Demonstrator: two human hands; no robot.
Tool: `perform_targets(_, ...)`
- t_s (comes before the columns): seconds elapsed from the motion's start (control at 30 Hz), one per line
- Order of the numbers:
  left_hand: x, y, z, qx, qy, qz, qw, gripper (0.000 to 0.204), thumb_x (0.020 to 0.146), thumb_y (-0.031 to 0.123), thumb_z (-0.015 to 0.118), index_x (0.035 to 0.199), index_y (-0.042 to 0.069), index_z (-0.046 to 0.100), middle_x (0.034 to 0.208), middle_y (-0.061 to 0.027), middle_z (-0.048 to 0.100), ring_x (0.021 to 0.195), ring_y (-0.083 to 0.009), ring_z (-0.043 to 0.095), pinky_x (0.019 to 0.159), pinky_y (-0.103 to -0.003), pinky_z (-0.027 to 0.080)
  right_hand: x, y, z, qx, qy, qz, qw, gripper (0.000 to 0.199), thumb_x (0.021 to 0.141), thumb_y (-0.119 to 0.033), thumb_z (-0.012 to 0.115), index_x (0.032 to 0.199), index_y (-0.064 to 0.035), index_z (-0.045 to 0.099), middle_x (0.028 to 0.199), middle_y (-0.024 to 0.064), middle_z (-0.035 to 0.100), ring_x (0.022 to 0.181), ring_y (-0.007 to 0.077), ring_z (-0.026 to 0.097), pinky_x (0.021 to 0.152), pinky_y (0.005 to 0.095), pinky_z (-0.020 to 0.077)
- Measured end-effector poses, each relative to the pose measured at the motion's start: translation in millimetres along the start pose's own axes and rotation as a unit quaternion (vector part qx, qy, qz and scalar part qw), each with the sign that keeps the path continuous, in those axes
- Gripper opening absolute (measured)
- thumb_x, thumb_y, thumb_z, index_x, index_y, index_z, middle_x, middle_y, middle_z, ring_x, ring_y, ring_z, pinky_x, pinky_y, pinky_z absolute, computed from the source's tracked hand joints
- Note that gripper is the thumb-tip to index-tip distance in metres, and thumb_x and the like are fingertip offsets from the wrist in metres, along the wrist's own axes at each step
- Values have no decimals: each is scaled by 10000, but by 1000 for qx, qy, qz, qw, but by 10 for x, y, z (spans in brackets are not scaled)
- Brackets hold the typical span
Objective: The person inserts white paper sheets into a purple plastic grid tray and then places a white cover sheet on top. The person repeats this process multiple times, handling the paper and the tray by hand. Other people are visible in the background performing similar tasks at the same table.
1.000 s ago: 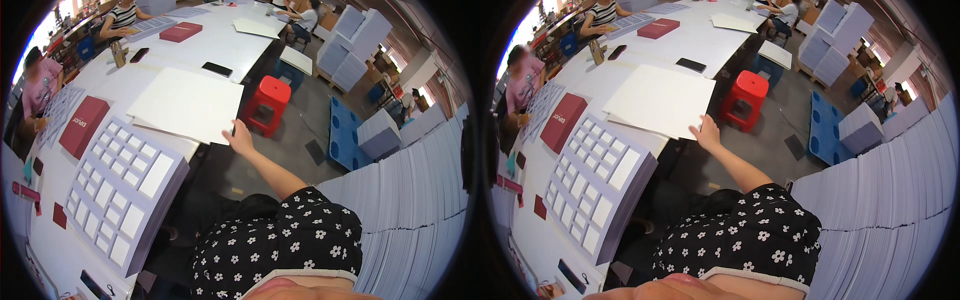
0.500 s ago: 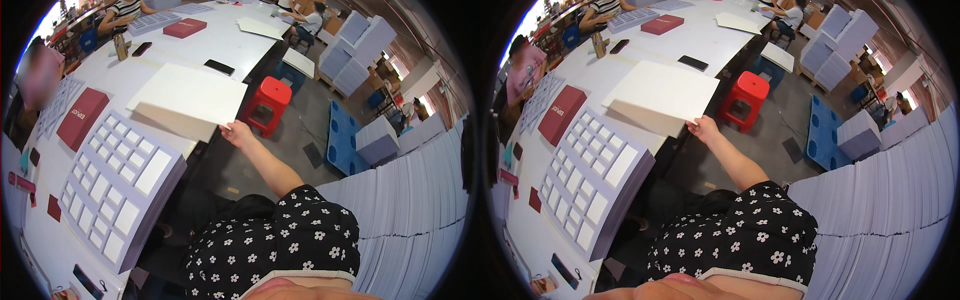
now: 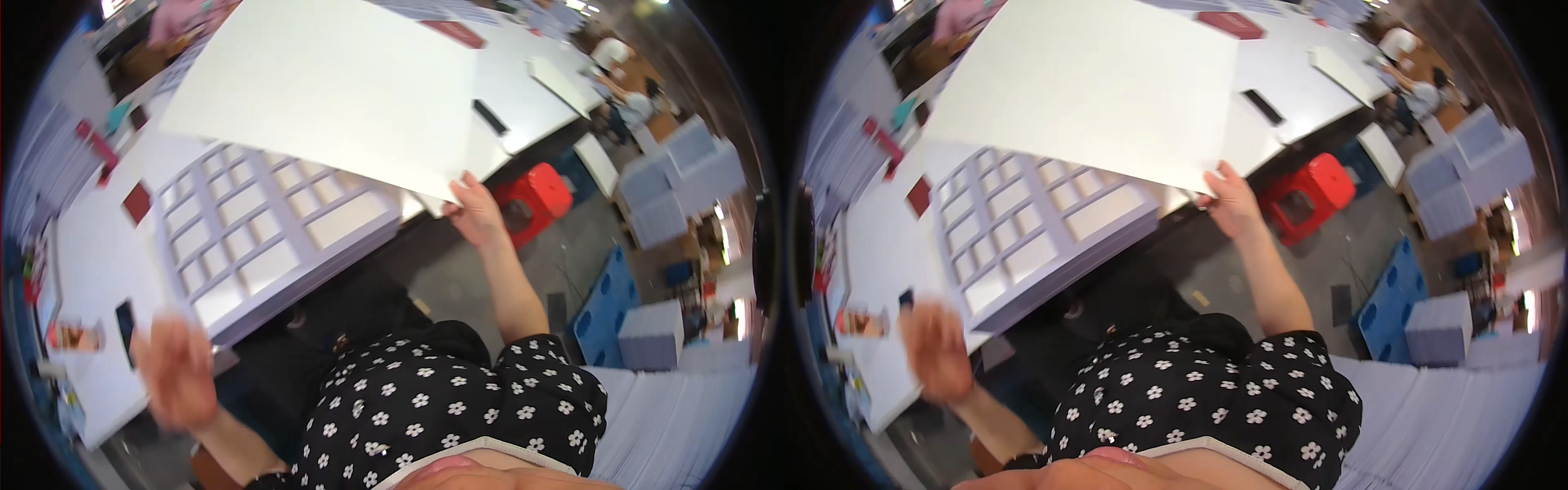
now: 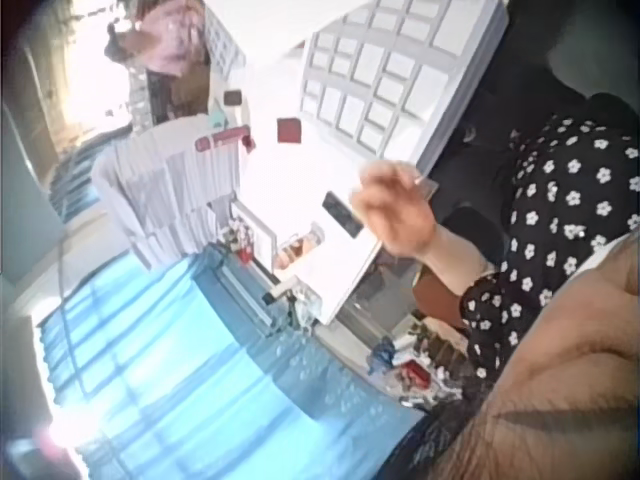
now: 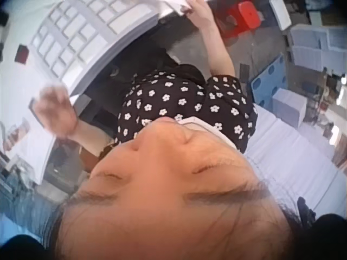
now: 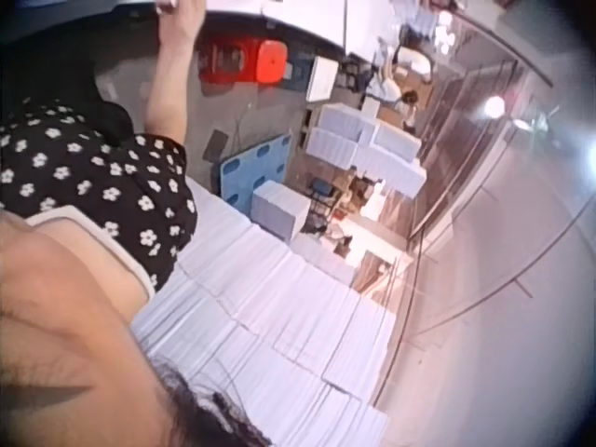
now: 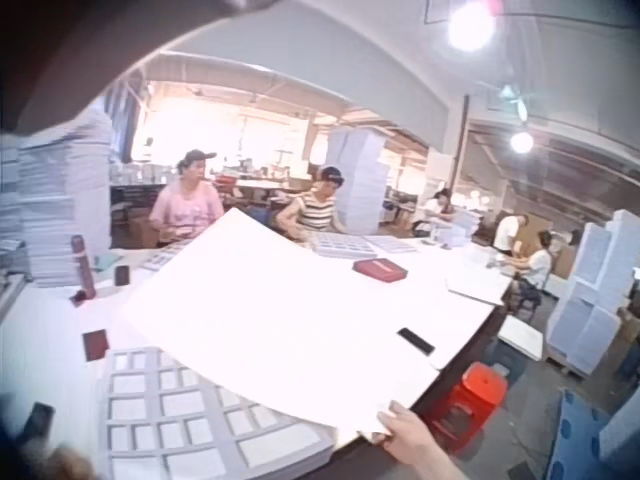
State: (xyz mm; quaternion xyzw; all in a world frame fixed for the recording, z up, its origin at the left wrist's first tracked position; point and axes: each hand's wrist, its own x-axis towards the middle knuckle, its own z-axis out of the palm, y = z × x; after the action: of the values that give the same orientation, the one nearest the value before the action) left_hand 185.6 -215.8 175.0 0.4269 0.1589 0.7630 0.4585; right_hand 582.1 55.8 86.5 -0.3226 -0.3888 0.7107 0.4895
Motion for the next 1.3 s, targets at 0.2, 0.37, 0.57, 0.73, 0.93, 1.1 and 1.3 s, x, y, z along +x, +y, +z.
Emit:
perform_targets(0.2,263,-82,-713,258,287,-158,909,709,1041,501,397,1459,-69,337,1285,-223,578,1130,-250,597,962,-366,488,13,-56,149,-161,-46,52,985,297,982,-95,562,1258,-9,490,985,77,653,775,105,609,590,240,490)
perform_targets(0.37,162,-75,-771,382,278,-210,856,414,1011,120,551,1371,-44,429,1166,-154,654,1050,-176,639,881,-290,503,221,3,360,-279,-88,22,956,373,964,-121,610,1281,16,472,915,58,619,775,86,583,591,231,454)
perform_targets(0.57,112,-227,-805,365,275,-137,879,388,1002,58,547,1365,1,420,1219,-154,615,1068,-186,624,911,-309,509,457,189,227,-446,-72,-123,884,398,855,-173,745,1196,9,652,1025,92,677,876,132,617,793,268,483)
perform_targets(0.73,52,-199,-948,366,275,-150,876,412,1004,59,532,1385,-6,391,1273,-163,576,1137,-226,603,955,-339,512,443,305,148,-411,-85,-41,907,454,829,-134,762,1240,24,651,1098,142,698,967,161,648,865,279,504)
perform_targets(0.93,30,-257,-945,380,286,-159,865,405,1004,68,547,1378,4,404,1244,-153,595,1105,-207,607,935,-331,511,412,297,157,-362,-91,19,927,501,837,-69,734,1296,71,591,1156,153,684,1042,181,656,955,294,504)
perform_targets(1.1,10,-268,-958,376,283,-166,867,399,1004,78,557,1370,16,412,1220,-142,611,1088,-195,613,914,-323,514,401,273,171,-380,-108,34,918,518,840,-68,734,1308,84,572,1178,165,676,1063,185,652,965,293,502)
perform_targets(1.3,-2,-275,-996,368,274,-168,872,403,1007,80,552,1380,16,412,1240,-143,604,1096,-193,611,923,-320,511,432,359,113,-373,-85,30,924,501,803,-90,767,1261,54,625,1149,181,698,1044,200,672,951,296,509)
